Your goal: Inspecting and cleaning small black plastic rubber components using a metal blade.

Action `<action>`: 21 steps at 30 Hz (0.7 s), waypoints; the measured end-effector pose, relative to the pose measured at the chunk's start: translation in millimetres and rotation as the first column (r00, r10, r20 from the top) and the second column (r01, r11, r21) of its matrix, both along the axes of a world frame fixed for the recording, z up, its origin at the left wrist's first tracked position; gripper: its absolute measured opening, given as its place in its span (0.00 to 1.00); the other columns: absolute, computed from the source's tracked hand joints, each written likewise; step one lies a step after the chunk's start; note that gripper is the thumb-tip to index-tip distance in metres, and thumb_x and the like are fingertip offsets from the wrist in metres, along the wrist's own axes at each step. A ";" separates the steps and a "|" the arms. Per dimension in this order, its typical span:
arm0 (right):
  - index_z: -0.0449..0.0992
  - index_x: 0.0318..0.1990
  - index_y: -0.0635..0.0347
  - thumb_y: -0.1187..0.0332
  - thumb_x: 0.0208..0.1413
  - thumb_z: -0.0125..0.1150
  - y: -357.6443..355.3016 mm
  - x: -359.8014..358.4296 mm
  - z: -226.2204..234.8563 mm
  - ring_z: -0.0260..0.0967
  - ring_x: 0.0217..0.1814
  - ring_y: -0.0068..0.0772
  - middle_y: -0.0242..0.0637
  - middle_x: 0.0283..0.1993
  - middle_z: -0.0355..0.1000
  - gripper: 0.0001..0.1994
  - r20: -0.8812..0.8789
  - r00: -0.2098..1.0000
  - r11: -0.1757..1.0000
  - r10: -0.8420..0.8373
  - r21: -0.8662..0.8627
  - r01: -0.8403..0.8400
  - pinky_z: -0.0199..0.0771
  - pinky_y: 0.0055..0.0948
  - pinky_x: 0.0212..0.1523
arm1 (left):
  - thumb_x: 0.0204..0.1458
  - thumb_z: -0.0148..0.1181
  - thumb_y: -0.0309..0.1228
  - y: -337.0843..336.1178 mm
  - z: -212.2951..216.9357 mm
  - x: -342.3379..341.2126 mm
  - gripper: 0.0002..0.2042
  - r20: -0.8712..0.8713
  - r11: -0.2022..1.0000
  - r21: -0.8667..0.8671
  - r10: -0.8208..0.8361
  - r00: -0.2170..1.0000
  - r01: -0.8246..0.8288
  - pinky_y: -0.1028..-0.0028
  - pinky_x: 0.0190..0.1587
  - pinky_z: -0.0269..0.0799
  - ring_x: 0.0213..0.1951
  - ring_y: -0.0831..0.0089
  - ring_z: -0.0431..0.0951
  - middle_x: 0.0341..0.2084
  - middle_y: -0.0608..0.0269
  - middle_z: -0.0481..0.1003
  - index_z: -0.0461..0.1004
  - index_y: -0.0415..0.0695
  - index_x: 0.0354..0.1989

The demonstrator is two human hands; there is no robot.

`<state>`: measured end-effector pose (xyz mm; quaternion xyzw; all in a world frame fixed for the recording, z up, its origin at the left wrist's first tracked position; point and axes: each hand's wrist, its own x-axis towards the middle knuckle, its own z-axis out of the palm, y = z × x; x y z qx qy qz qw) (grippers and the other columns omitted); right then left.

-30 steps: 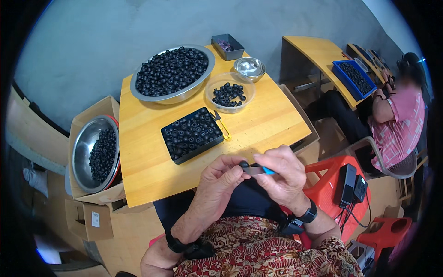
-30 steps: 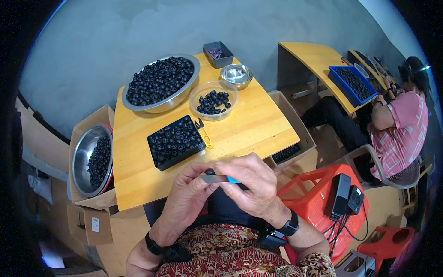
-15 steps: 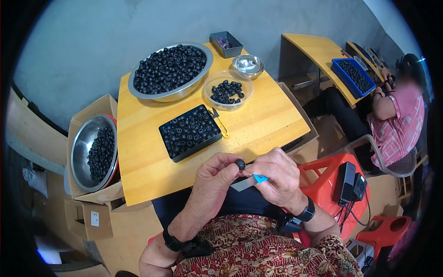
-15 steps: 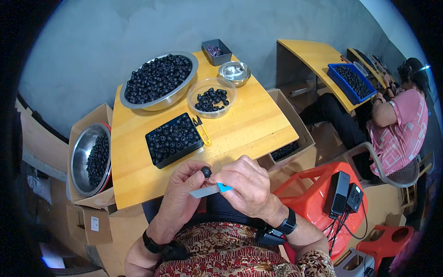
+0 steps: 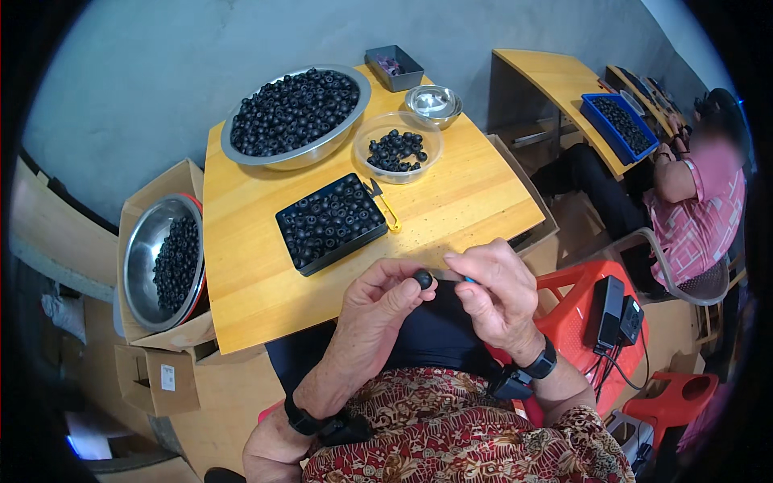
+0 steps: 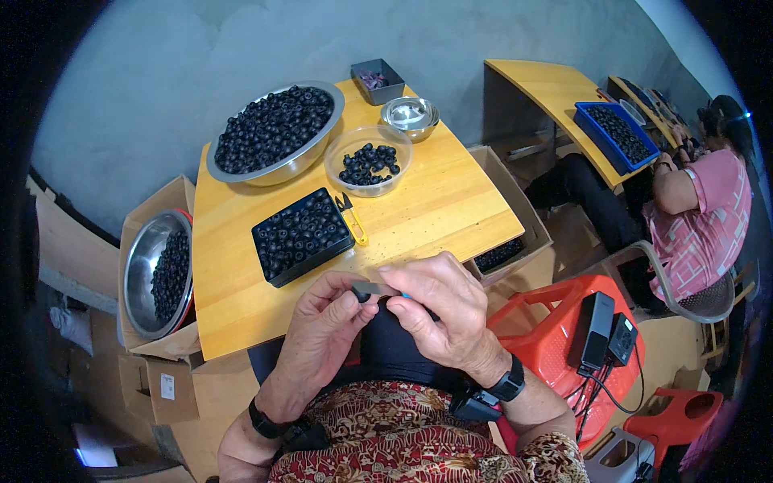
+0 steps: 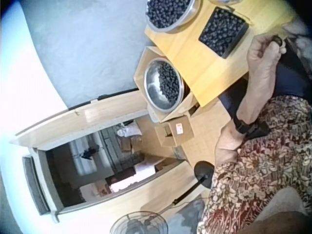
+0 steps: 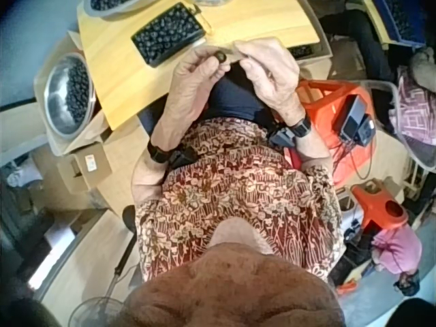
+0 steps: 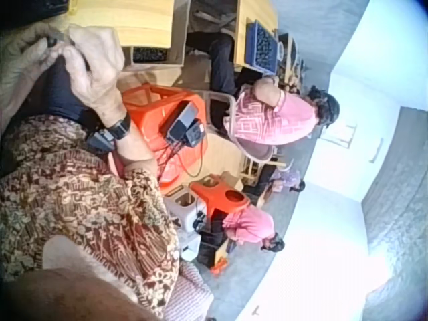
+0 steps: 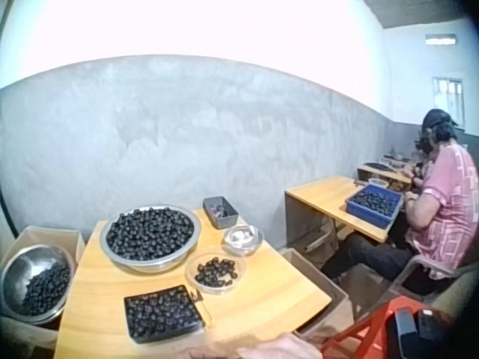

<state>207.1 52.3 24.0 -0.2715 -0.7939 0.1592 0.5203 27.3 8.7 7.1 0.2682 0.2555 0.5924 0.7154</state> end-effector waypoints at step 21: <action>0.80 0.43 0.60 0.71 0.40 0.70 -0.3 0.5 2.0 0.66 0.27 0.33 0.35 0.31 0.71 0.18 0.169 0.985 0.982 -0.037 0.188 0.004 0.68 0.28 0.27 | 0.57 0.57 0.27 2.1 -8.6 -5.1 0.07 0.115 0.996 0.000 -0.091 0.989 0.091 0.75 0.49 0.72 0.40 0.76 0.76 0.37 0.63 0.75 0.72 0.41 0.42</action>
